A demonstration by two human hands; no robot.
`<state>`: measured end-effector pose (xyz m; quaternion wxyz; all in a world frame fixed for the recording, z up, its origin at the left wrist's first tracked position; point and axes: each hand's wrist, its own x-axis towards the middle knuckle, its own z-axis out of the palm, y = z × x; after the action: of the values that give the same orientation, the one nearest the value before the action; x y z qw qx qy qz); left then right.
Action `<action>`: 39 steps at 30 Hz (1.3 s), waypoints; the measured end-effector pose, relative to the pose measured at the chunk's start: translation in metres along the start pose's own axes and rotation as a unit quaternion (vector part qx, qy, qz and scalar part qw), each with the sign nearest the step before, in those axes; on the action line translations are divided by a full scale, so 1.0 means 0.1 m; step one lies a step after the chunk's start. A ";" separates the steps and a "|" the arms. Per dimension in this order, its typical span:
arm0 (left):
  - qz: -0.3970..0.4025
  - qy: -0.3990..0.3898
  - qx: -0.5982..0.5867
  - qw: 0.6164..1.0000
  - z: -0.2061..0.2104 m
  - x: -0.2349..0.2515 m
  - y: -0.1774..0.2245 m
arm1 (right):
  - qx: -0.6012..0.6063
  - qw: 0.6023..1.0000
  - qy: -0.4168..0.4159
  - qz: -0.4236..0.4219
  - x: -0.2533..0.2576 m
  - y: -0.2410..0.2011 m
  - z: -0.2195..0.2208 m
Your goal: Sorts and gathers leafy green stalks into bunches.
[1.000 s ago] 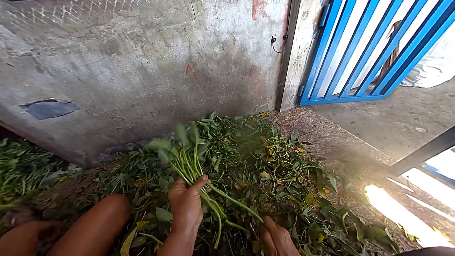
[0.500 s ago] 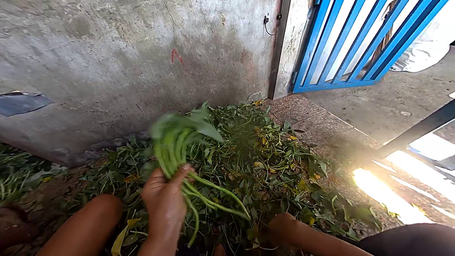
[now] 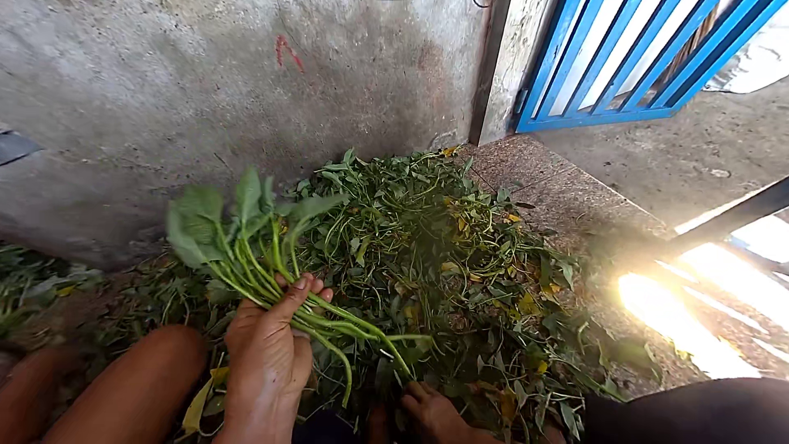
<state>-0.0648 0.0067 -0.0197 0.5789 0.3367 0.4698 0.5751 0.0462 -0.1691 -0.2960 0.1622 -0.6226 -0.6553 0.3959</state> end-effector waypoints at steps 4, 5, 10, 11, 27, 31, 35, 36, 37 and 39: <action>0.008 0.024 -0.005 1.000 -0.01 0.03 0.06 | 0.108 0.953 0.129 0.252 -0.02 0.09 -0.06; -0.003 0.028 -0.005 1.000 0.00 0.02 0.05 | 0.122 0.939 0.129 0.296 0.01 0.19 -0.07; 0.019 0.041 0.000 0.999 0.04 -0.02 0.02 | 0.052 0.931 0.062 0.356 0.14 0.30 -0.10; 0.059 0.046 -0.001 0.997 0.02 -0.01 0.02 | 0.044 0.926 0.034 0.374 0.15 0.26 -0.09; -0.015 0.004 0.060 0.998 0.04 0.00 0.00 | 0.112 0.940 0.220 0.237 0.18 -0.12 -0.78; -0.033 -0.002 0.077 0.996 0.03 -0.03 -0.06 | 0.108 0.892 0.433 0.073 0.11 -0.23 -0.87; -0.057 -0.006 0.076 0.995 0.05 -0.06 -0.13 | 0.047 0.844 0.532 -0.053 0.09 -0.41 -0.94; -0.060 -0.010 0.078 0.995 0.05 -0.07 -0.16 | 0.040 0.834 0.545 -0.079 0.08 -0.46 -0.97; -0.062 -0.016 0.080 0.995 0.05 -0.09 -0.18 | 0.034 0.824 0.557 -0.102 0.07 -0.52 -1.00; -0.064 -0.031 0.086 0.994 0.05 -0.12 -0.21 | 0.012 0.807 0.576 -0.132 0.08 -0.62 -1.06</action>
<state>-0.0519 -0.0064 -0.0357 0.5979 0.3716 0.5200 0.4839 0.0773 -0.1225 -0.1860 0.5678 -0.6417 -0.5128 -0.0530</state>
